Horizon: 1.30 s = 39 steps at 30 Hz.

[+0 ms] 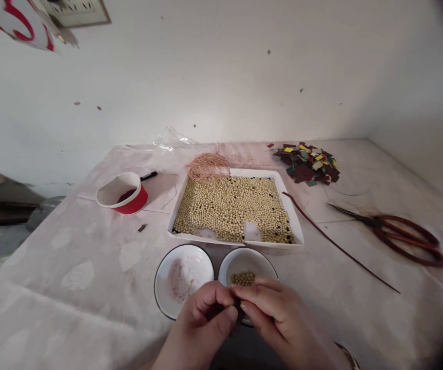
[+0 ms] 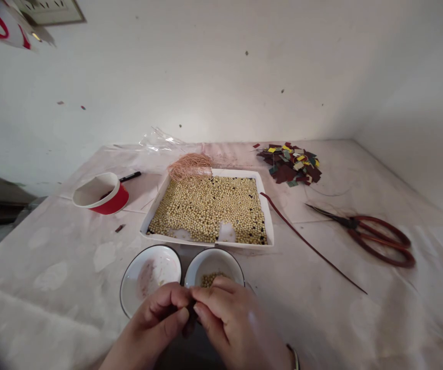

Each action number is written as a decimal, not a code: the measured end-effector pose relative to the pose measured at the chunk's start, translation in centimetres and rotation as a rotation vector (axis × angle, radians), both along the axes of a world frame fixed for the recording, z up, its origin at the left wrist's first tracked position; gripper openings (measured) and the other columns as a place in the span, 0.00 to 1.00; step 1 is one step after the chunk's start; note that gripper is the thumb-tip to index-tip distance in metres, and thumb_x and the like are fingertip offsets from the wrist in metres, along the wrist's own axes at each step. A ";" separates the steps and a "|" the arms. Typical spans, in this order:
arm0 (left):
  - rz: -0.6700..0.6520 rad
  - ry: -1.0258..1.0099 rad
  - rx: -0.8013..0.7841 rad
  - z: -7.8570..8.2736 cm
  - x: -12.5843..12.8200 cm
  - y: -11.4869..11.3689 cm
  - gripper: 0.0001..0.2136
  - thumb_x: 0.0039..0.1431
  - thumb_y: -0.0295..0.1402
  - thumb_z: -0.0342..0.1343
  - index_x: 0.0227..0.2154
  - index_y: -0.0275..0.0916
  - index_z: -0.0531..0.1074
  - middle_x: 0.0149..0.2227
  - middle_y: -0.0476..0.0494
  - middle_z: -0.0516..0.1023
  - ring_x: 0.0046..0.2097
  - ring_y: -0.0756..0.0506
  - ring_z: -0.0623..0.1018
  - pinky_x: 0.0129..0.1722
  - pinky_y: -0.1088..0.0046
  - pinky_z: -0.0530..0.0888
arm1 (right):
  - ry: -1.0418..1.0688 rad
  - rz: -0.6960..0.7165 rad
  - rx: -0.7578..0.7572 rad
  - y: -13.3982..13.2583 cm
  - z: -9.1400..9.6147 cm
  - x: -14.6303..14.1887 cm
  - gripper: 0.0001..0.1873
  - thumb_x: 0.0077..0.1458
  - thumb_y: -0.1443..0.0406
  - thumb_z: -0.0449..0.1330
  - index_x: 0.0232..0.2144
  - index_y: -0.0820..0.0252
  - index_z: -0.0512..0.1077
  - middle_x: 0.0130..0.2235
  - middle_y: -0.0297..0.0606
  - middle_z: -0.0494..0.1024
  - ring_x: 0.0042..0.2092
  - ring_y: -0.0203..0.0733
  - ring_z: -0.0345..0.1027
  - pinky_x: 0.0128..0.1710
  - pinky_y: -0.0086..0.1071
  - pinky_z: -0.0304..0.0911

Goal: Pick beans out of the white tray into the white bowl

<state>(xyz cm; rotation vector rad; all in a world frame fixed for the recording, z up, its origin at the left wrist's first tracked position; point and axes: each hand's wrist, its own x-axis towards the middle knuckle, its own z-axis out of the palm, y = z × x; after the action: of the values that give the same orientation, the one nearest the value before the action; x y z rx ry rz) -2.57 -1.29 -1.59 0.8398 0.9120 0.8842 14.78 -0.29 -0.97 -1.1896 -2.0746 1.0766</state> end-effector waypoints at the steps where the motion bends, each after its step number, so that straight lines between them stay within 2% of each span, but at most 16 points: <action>1: -0.003 0.004 0.003 0.1 0.0 0.0 0.14 0.51 0.42 0.61 0.23 0.37 0.68 0.23 0.52 0.68 0.28 0.52 0.66 0.30 0.76 0.62 | 0.008 0.004 -0.023 0.1 0.2 0.0 0.14 0.62 0.66 0.51 0.45 0.52 0.73 0.32 0.35 0.73 0.33 0.38 0.69 0.32 0.31 0.64; 5: 0.012 0.014 -0.002 0.0 0.0 -0.2 0.14 0.51 0.42 0.62 0.23 0.37 0.68 0.23 0.52 0.68 0.28 0.51 0.65 0.30 0.76 0.62 | 0.012 0.032 0.004 0.1 0.2 0.0 0.15 0.63 0.65 0.49 0.48 0.54 0.71 0.34 0.37 0.74 0.36 0.39 0.69 0.35 0.32 0.64; 10: 0.028 -0.013 -0.003 -0.6 -0.1 -0.1 0.13 0.51 0.41 0.62 0.23 0.37 0.67 0.23 0.53 0.66 0.27 0.52 0.64 0.29 0.77 0.62 | -0.126 0.054 0.231 -0.4 -0.6 0.1 0.20 0.64 0.62 0.46 0.53 0.64 0.67 0.35 0.45 0.74 0.34 0.46 0.68 0.31 0.38 0.66; 16: 0.001 -0.027 0.015 -1.0 -0.2 -0.2 0.12 0.54 0.40 0.60 0.24 0.37 0.68 0.23 0.52 0.68 0.27 0.52 0.65 0.29 0.77 0.62 | -0.125 0.025 0.371 -0.5 -0.9 0.2 0.18 0.63 0.66 0.47 0.53 0.63 0.67 0.32 0.44 0.74 0.31 0.44 0.68 0.28 0.35 0.65; 23: 0.016 -0.011 0.043 -0.8 0.0 -0.2 0.12 0.53 0.40 0.61 0.23 0.38 0.68 0.23 0.52 0.69 0.28 0.52 0.66 0.29 0.77 0.63 | 0.009 0.016 0.156 -0.4 -0.6 0.1 0.16 0.62 0.66 0.48 0.49 0.55 0.70 0.33 0.39 0.74 0.33 0.41 0.69 0.32 0.33 0.66; 29: -0.004 -0.036 0.052 -1.1 -0.2 -0.1 0.11 0.55 0.39 0.59 0.24 0.38 0.68 0.24 0.52 0.69 0.28 0.52 0.66 0.30 0.77 0.63 | 0.056 0.002 0.028 0.0 0.1 0.0 0.15 0.61 0.67 0.50 0.47 0.54 0.73 0.33 0.37 0.75 0.34 0.39 0.70 0.33 0.30 0.65; 35: 0.003 -0.017 0.064 -1.2 -0.2 -0.2 0.12 0.54 0.40 0.60 0.24 0.38 0.69 0.24 0.51 0.69 0.28 0.52 0.66 0.29 0.77 0.62 | 0.140 -0.031 -0.114 0.1 -0.3 0.1 0.13 0.59 0.67 0.54 0.44 0.52 0.74 0.34 0.34 0.74 0.35 0.37 0.69 0.35 0.29 0.64; 39: 0.029 -0.003 0.054 -0.9 -0.1 -0.3 0.12 0.53 0.41 0.60 0.24 0.38 0.70 0.25 0.51 0.70 0.29 0.51 0.67 0.30 0.76 0.62 | 0.115 -0.112 -0.245 0.2 -0.5 -0.1 0.06 0.55 0.68 0.55 0.35 0.56 0.71 0.25 0.28 0.68 0.26 0.34 0.61 0.25 0.27 0.58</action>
<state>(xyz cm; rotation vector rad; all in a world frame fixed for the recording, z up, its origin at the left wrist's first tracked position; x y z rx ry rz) -2.69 -1.64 -2.54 0.8732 0.9031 0.9385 14.69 -0.11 -1.51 -1.3096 -1.8057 1.3406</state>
